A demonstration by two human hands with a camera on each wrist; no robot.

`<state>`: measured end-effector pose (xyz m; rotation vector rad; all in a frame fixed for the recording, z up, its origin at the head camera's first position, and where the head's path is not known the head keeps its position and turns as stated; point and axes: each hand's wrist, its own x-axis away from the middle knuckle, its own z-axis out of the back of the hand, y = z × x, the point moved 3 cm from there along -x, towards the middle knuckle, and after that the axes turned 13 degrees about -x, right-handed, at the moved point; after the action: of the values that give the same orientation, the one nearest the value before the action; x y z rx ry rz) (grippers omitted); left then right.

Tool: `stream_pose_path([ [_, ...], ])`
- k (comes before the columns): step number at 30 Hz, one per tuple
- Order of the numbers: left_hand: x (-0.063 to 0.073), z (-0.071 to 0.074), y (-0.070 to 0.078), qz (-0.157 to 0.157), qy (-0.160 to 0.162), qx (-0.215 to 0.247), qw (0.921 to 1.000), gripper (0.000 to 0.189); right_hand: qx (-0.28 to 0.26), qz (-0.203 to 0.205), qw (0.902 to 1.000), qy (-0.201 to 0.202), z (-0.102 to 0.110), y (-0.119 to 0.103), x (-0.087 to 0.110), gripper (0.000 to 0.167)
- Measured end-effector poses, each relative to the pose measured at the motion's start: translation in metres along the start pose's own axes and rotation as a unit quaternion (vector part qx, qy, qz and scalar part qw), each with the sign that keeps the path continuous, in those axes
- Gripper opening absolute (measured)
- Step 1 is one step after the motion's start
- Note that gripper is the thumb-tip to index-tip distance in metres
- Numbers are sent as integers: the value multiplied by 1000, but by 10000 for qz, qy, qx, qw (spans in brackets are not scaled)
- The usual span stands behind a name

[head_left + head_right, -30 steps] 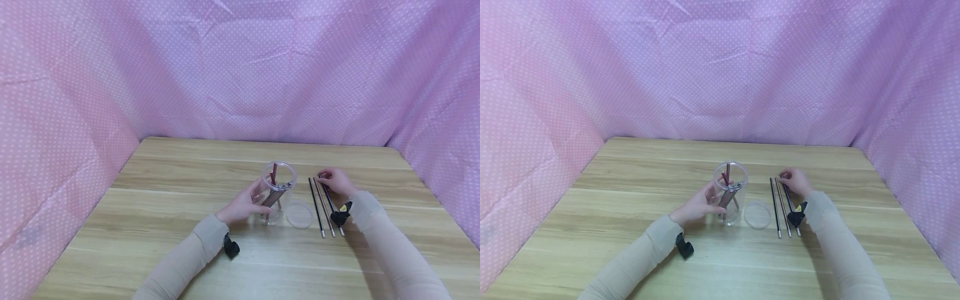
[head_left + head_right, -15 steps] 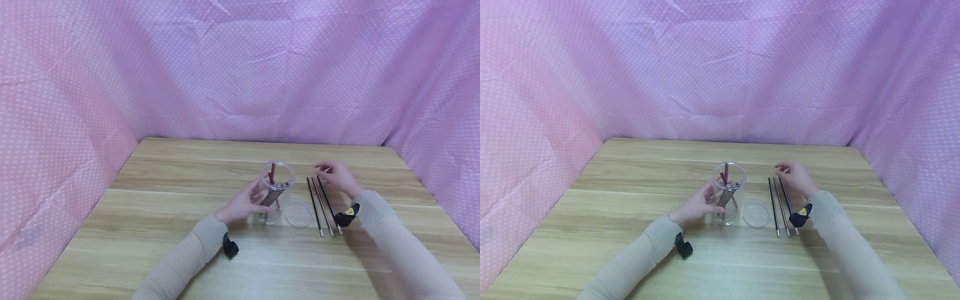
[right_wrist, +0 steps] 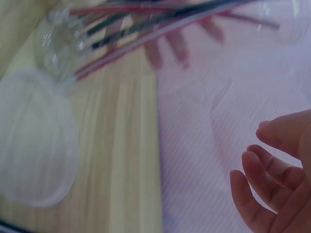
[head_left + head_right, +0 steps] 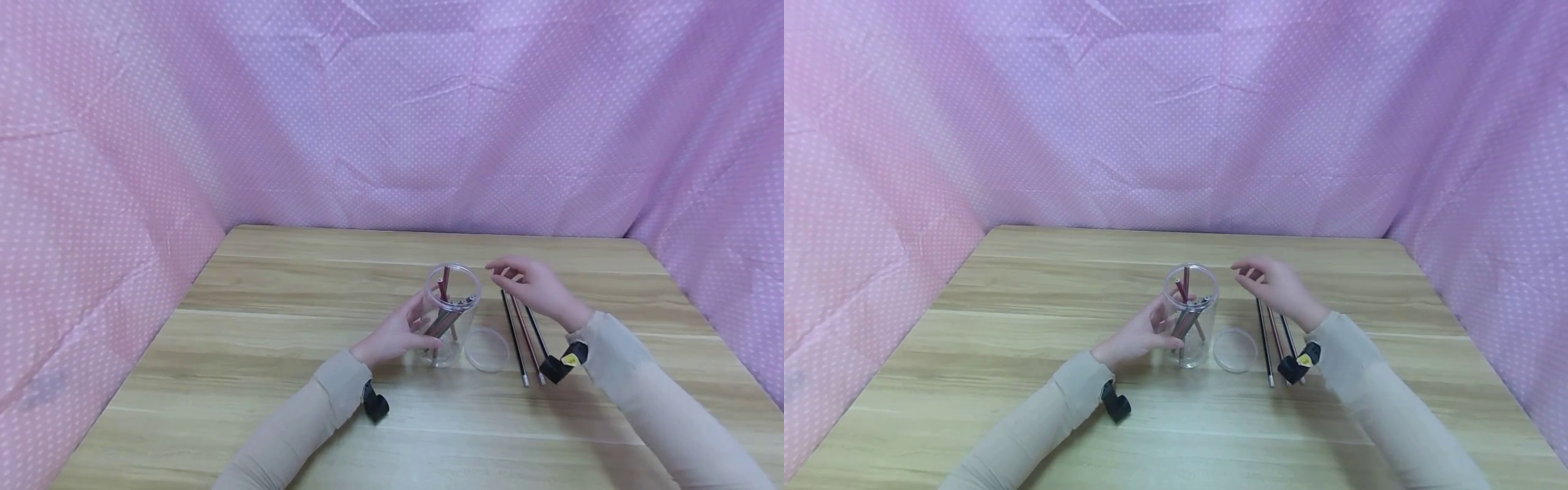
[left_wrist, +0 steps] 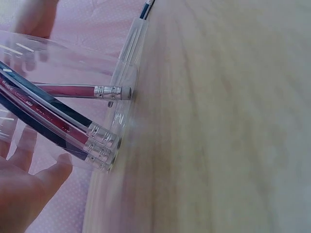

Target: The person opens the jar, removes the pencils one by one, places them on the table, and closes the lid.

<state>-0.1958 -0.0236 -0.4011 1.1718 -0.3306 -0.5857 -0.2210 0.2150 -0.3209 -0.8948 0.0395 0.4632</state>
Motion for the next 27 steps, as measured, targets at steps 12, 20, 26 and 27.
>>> stream_pose_path([
  [12,-1,1,-1,145,-35,46,9999,96,54,2014,9792,235,-6,-62,4,31],
  [20,-3,1,-1,70,-26,115,9999,96,636,3027,9505,-289,-16,-75,3,44],
  [26,-5,0,-4,-107,-162,173,9997,95,769,3170,9439,-510,-22,-80,7,46],
  [27,-4,0,-4,-118,-170,178,9996,95,775,3158,9440,-553,-23,-80,7,47],
])
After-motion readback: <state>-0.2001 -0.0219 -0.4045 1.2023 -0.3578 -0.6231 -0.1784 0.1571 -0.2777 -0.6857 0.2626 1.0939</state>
